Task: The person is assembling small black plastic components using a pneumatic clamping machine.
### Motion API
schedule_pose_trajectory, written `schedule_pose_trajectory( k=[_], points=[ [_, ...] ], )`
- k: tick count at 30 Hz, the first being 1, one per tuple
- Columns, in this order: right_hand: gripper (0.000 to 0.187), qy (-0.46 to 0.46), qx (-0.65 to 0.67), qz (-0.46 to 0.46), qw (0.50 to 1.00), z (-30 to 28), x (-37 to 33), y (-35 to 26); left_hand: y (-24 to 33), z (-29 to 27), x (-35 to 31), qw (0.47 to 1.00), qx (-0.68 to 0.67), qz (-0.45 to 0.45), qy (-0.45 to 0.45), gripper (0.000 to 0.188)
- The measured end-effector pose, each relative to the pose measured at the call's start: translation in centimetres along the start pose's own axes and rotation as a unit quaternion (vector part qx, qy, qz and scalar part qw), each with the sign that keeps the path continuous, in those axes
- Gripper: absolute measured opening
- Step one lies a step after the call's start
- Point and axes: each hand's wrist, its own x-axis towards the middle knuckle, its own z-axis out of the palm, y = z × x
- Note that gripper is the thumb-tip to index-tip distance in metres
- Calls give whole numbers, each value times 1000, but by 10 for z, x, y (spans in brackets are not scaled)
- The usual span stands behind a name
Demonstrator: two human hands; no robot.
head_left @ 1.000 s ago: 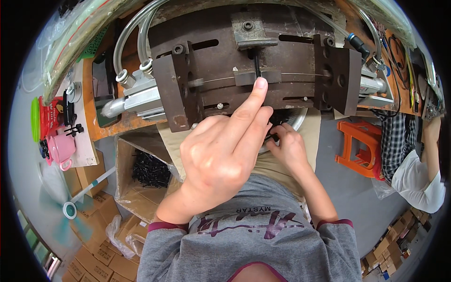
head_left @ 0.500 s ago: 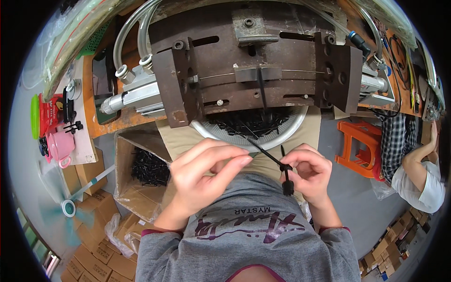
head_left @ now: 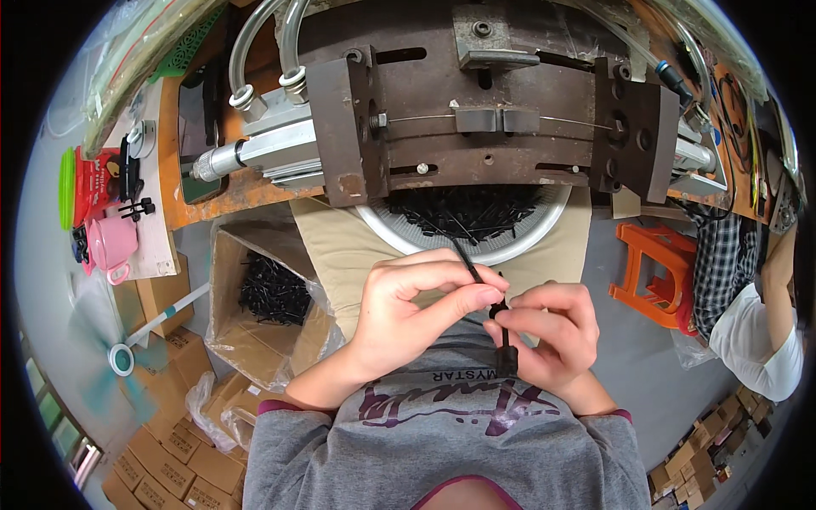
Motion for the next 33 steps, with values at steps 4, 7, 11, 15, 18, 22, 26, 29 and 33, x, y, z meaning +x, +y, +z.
schedule_pose_trajectory(
  k=[4,7,11,15,18,22,26,29,33],
  points=[
    [27,8,24,-3,1000,-4,5,-4,3,-1,-2,999,-29,-34,-6,13],
    [25,60,59,61,995,-6,2,-1,6,-3,-3,997,-65,-46,-7,16],
    [21,85,18,119,989,1,-6,21,15,-8,-3,992,-94,-74,-46,18],
    [24,32,-73,64,995,13,-5,46,21,-8,-3,984,-124,-104,-67,21],
    [25,-1,-102,46,994,24,-11,62,23,-12,-2,983,-106,-119,-88,24],
    [30,-57,-150,44,986,31,-13,74,19,-13,-3,978,-130,-93,-130,25],
    [29,-85,-199,81,973,32,-10,71,27,-11,-3,973,-153,-121,-122,26],
    [25,-51,-161,106,980,29,-6,63,26,-10,-3,970,-169,-134,-115,28],
    [19,-20,-89,119,989,20,9,43,22,-10,-4,959,-210,-145,-121,29]
  ],
)
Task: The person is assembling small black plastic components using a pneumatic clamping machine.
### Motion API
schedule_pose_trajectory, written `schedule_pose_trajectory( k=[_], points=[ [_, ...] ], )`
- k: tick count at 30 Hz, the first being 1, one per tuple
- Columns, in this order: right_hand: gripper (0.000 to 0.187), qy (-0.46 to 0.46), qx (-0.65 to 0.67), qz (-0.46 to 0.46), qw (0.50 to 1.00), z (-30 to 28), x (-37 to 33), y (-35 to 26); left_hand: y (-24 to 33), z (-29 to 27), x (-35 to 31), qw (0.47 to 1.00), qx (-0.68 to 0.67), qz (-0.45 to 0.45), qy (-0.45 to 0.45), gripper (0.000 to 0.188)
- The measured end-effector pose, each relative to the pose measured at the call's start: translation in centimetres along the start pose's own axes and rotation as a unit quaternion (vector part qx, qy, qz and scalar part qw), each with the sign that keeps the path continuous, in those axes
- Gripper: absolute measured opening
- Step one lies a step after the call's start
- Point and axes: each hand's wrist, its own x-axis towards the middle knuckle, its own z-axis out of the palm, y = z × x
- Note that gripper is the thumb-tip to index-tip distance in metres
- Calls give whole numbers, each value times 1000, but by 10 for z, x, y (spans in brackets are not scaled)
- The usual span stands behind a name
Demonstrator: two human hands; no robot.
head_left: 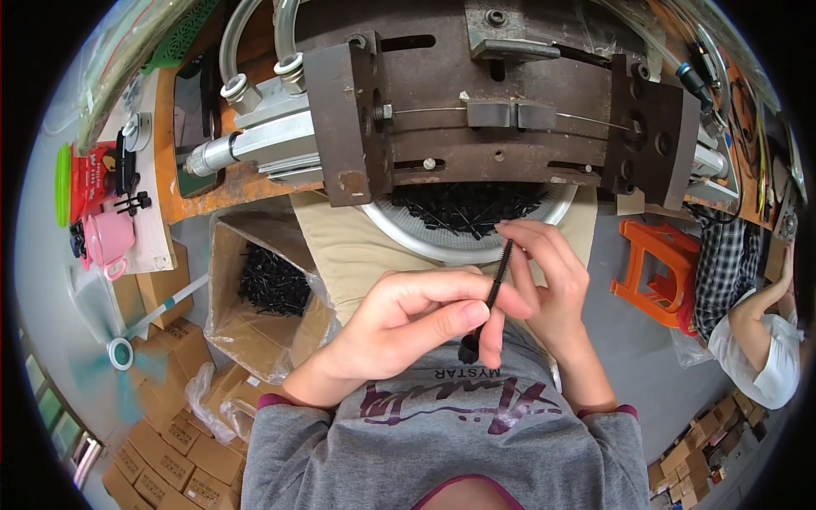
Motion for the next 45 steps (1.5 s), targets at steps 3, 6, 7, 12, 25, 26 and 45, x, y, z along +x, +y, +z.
schedule_pose_trajectory(
  k=[3,6,7,12,25,26,45],
  points=[
    [18,12,43,-8,999,-9,6,-15,3,3,-2,1000,-28,-14,-2,28],
    [18,17,56,-23,998,-12,8,-22,5,6,-5,998,-44,-32,8,27],
    [18,16,62,-22,998,-12,7,-23,4,5,-5,999,-44,-30,6,27],
    [20,14,100,14,995,-20,0,-28,5,2,-5,999,-37,-32,2,25],
    [29,-45,369,-323,870,-56,-9,-110,-74,-27,47,781,558,193,205,36],
    [29,-43,378,-332,863,-53,-11,-114,-72,-25,47,766,572,210,203,38],
    [31,100,132,-449,878,-47,4,-97,-70,-29,23,709,626,305,116,50]
  ],
)
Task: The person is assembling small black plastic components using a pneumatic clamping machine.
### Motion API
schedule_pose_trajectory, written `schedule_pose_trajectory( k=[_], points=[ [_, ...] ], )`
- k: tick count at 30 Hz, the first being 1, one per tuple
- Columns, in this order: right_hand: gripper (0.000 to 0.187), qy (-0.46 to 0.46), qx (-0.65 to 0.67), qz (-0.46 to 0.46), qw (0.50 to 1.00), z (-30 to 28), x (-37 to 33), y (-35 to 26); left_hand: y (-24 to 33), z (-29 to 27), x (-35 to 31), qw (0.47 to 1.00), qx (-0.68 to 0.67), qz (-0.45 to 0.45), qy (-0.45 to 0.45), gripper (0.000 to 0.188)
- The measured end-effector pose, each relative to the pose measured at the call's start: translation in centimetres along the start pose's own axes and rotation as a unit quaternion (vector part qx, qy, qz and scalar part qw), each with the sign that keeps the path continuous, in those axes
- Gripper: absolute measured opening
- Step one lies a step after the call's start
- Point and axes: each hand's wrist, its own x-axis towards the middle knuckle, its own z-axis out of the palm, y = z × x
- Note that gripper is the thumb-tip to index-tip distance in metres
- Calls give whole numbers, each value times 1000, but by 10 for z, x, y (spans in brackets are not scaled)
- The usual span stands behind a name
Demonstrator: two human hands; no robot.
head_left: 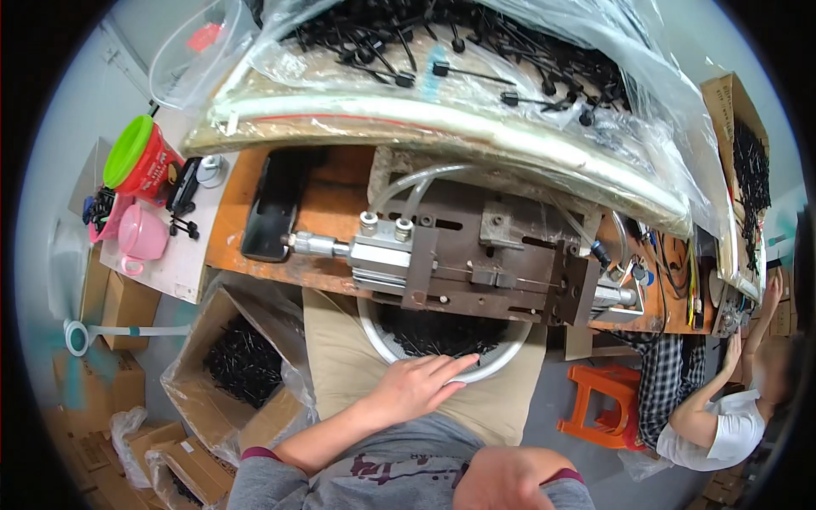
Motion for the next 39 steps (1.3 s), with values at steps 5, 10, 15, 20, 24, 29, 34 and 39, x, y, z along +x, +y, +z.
schedule_pose_trajectory(
  k=[5,10,15,20,24,29,34,39],
  points=[
    [33,-64,-152,1,986,-6,12,29,-12,-6,-14,1000,1,-24,9,49],
    [33,-76,-280,-13,957,-30,95,105,-15,-6,-20,998,12,-52,-13,49],
    [35,-152,-318,140,925,-77,178,203,-12,0,-12,1000,17,-4,-13,47],
    [68,-418,-399,207,790,-92,210,263,-16,7,-16,1000,-2,-3,-19,47],
    [91,-455,-378,298,749,-76,225,279,-18,8,-16,999,0,-7,-41,50],
    [84,-432,-375,296,765,-60,230,306,-16,6,-12,999,0,0,-48,50],
    [65,-467,-298,333,763,-49,235,305,-18,8,-17,999,-12,-4,-35,49],
    [53,-488,-225,329,777,-53,238,287,-19,11,-20,999,-8,4,-38,43]
  ],
)
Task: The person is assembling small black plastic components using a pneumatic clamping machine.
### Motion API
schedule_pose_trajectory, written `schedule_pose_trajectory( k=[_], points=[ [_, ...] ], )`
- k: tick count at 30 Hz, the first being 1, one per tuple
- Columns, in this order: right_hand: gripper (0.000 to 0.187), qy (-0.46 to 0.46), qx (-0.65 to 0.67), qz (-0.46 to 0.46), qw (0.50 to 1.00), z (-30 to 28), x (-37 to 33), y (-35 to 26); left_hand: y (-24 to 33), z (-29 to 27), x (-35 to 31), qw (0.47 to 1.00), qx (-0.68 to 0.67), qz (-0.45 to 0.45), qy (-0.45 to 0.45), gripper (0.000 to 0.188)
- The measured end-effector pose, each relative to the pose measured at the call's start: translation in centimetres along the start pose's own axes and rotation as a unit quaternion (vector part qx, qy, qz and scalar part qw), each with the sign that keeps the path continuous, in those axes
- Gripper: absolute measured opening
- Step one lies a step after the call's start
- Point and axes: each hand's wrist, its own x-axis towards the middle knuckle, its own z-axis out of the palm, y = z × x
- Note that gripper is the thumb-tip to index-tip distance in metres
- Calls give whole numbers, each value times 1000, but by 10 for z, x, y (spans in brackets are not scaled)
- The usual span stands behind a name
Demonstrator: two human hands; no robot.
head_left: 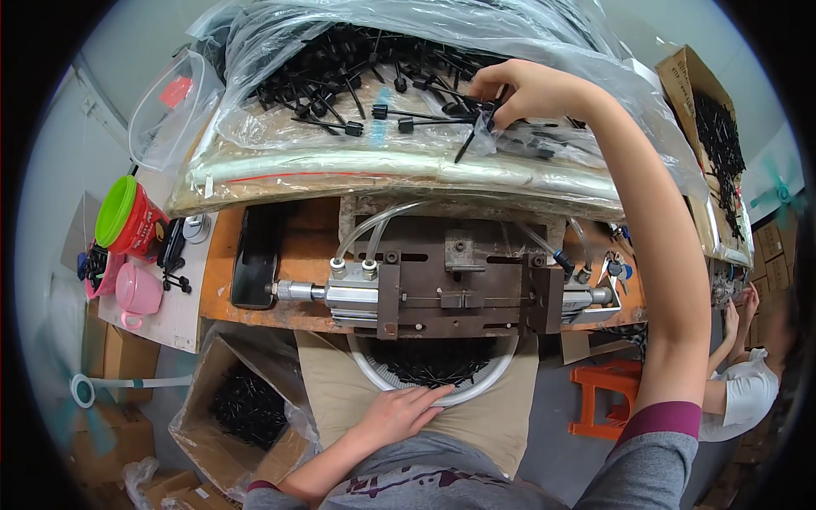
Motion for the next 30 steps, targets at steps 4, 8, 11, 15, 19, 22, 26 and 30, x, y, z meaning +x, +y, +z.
schedule_pose_trajectory(
  k=[4,8,11,15,19,22,26,30],
  points=[
    [31,25,-113,27,993,-6,-17,-21,1,0,-1,1000,1,-6,3,43],
    [17,83,-194,-46,976,-5,-35,-14,0,1,-4,1000,-3,-4,16,44],
    [16,153,-206,-69,964,-5,-56,1,2,-1,-4,1000,1,-2,15,45],
    [18,230,-184,-24,955,-3,-88,-4,12,-19,3,999,-36,-12,37,44],
    [21,315,-66,-103,941,26,-118,-22,34,-53,23,973,-186,-42,133,45],
    [26,294,19,-175,940,75,-137,-67,54,-83,43,936,-280,-52,206,49],
    [33,256,-40,-209,943,118,-160,-92,80,-104,69,891,-399,-64,210,46],
    [40,237,-53,-195,950,139,-176,-97,77,-98,75,926,-319,-18,199,39]
  ],
)
